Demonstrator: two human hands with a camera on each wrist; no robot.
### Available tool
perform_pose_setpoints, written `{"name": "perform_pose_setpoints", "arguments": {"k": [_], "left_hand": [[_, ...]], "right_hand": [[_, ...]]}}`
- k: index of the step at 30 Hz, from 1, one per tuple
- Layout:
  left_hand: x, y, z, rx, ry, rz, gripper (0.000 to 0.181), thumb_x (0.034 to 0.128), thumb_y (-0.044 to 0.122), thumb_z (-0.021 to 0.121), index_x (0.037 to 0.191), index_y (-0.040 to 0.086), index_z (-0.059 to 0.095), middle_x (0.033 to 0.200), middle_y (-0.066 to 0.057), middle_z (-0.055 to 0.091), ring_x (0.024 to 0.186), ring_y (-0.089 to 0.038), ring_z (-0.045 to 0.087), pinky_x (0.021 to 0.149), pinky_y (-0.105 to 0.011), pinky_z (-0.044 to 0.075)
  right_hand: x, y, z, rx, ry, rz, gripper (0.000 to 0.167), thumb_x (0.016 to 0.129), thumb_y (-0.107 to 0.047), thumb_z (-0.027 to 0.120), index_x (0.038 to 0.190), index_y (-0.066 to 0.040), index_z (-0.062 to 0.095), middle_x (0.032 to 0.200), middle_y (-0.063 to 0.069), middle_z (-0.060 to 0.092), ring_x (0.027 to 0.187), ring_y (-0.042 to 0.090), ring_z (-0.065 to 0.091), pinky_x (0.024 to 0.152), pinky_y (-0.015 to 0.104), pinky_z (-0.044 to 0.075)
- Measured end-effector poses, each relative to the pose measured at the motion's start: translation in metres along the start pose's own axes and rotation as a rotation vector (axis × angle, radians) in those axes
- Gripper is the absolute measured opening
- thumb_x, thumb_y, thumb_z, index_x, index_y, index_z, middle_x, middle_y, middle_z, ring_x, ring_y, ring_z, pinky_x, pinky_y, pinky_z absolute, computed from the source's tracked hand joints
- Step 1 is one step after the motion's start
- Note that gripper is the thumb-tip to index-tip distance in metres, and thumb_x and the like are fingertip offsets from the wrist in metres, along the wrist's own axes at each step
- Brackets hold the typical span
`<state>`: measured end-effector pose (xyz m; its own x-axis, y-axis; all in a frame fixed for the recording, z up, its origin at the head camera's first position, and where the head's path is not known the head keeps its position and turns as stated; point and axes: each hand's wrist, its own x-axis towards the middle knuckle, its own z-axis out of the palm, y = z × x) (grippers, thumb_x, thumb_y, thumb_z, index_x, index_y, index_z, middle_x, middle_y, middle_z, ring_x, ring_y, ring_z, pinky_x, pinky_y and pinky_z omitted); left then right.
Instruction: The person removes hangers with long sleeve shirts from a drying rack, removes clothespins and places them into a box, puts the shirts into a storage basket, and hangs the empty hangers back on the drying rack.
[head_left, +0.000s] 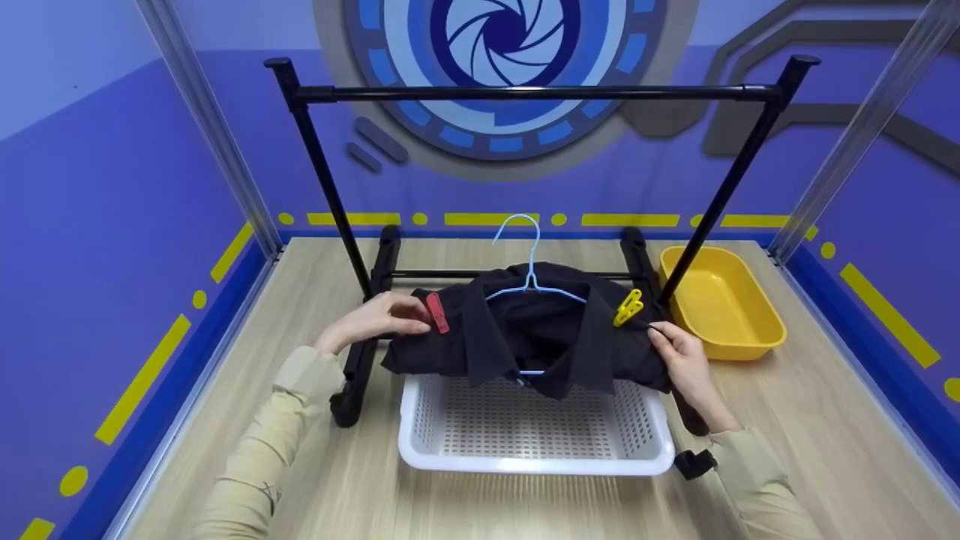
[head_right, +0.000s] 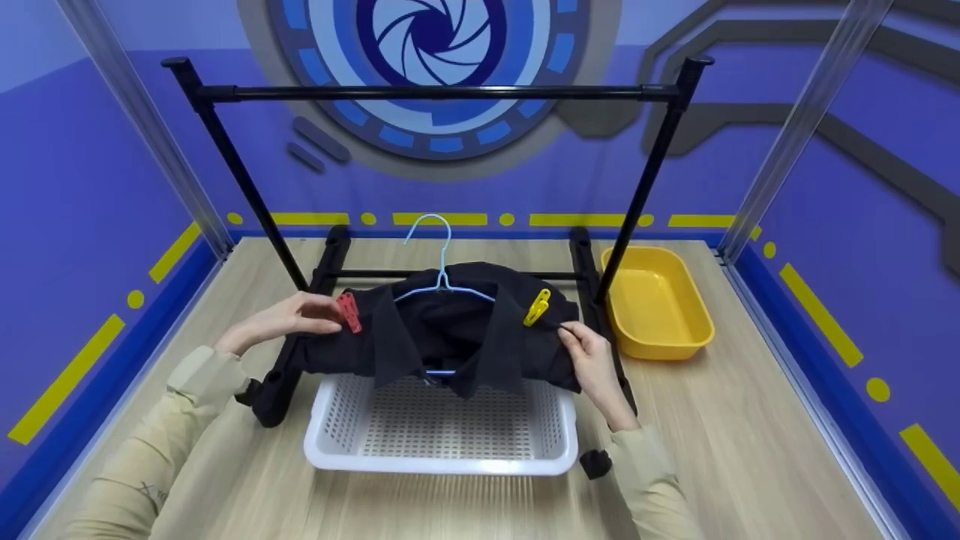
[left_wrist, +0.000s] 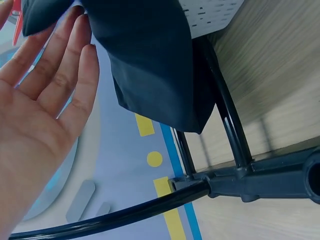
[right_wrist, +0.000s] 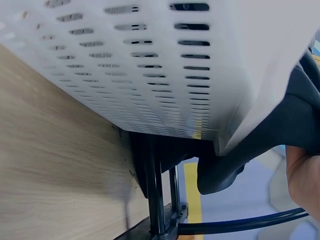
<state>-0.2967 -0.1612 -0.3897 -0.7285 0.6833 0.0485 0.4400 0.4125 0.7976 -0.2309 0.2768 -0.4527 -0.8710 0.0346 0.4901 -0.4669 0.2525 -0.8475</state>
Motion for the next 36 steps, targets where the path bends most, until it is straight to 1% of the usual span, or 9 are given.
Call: {"name": "perform_pose_setpoints", "arguments": {"k": [2,9,13,17,20,24,27,31,36], "left_hand": [[0.000,-0.001,0.002,0.012,0.004,0.010,0.022,0.0847,0.014,0.064,0.101,0.000,0.064,0.095,-0.008,0.062,0.088,-0.023,0.054,0.079,-0.035,0.040],[0.007,-0.037,0.012,0.059,0.053,0.030,0.021,0.0834,0.025,0.066,0.097,0.009,0.066,0.091,0.002,0.062,0.084,-0.017,0.053,0.077,-0.034,0.040],[0.005,-0.038,0.018,0.100,0.072,0.042,0.021,0.0825,0.032,0.066,0.092,0.013,0.066,0.087,0.006,0.061,0.079,-0.014,0.051,0.072,-0.031,0.040],[0.005,-0.041,0.023,0.107,0.083,0.068,0.020,0.0829,0.031,0.065,0.090,0.012,0.064,0.082,0.006,0.058,0.073,-0.013,0.049,0.067,-0.029,0.039],[0.005,-0.044,0.026,0.084,0.090,0.078,0.016,0.0831,0.026,0.066,0.087,0.010,0.064,0.078,0.006,0.056,0.069,-0.012,0.047,0.064,-0.028,0.038],[0.005,-0.046,0.028,0.041,0.096,0.068,0.012,0.0823,0.022,0.068,0.083,0.010,0.065,0.074,0.007,0.056,0.066,-0.009,0.047,0.061,-0.025,0.037],[0.005,-0.046,0.030,0.005,0.101,0.067,0.011,0.0809,0.019,0.069,0.083,0.009,0.067,0.073,0.005,0.057,0.064,-0.009,0.046,0.061,-0.023,0.037],[0.005,-0.045,0.033,0.008,0.134,0.063,0.012,0.0803,0.018,0.070,0.082,0.006,0.068,0.071,0.002,0.059,0.062,-0.009,0.046,0.059,-0.022,0.037],[0.003,-0.043,0.037,0.062,0.198,0.035,0.012,0.0824,0.019,0.067,0.084,0.007,0.070,0.073,0.005,0.063,0.061,-0.007,0.048,0.059,-0.022,0.039]], "right_hand": [[0.000,0.000,0.000,-0.005,0.002,-0.001,0.010,0.086,0.015,0.048,0.087,0.019,0.057,0.081,0.020,0.058,0.072,0.005,0.051,0.067,0.016,0.039],[0.000,-0.001,0.001,-0.016,0.008,0.011,0.010,0.086,0.014,0.049,0.087,0.019,0.057,0.081,0.019,0.059,0.072,0.005,0.051,0.067,0.016,0.039],[0.000,-0.001,0.000,-0.034,0.010,0.011,0.010,0.086,0.014,0.049,0.086,0.018,0.058,0.081,0.018,0.059,0.073,0.005,0.051,0.068,0.015,0.039],[-0.001,-0.001,0.000,-0.046,0.010,0.012,0.010,0.086,0.014,0.049,0.086,0.018,0.058,0.082,0.019,0.059,0.074,0.005,0.051,0.068,0.015,0.039],[-0.002,0.000,0.000,-0.045,0.005,0.022,0.010,0.087,0.013,0.049,0.087,0.018,0.058,0.083,0.020,0.059,0.075,0.005,0.051,0.069,0.016,0.039],[-0.003,0.001,-0.001,-0.050,-0.002,0.032,0.011,0.087,0.013,0.049,0.088,0.018,0.058,0.084,0.021,0.059,0.075,0.005,0.051,0.069,0.016,0.039],[-0.004,0.001,-0.001,-0.045,0.000,0.034,0.010,0.087,0.013,0.049,0.088,0.017,0.058,0.083,0.021,0.059,0.074,0.006,0.051,0.068,0.016,0.039],[-0.004,0.001,-0.001,-0.031,-0.006,0.035,0.010,0.087,0.013,0.048,0.087,0.018,0.057,0.083,0.020,0.059,0.074,0.007,0.051,0.068,0.017,0.039],[-0.004,0.001,-0.002,-0.026,-0.015,0.062,0.010,0.087,0.013,0.049,0.088,0.017,0.058,0.081,0.014,0.060,0.073,0.007,0.052,0.067,0.017,0.040]]}}
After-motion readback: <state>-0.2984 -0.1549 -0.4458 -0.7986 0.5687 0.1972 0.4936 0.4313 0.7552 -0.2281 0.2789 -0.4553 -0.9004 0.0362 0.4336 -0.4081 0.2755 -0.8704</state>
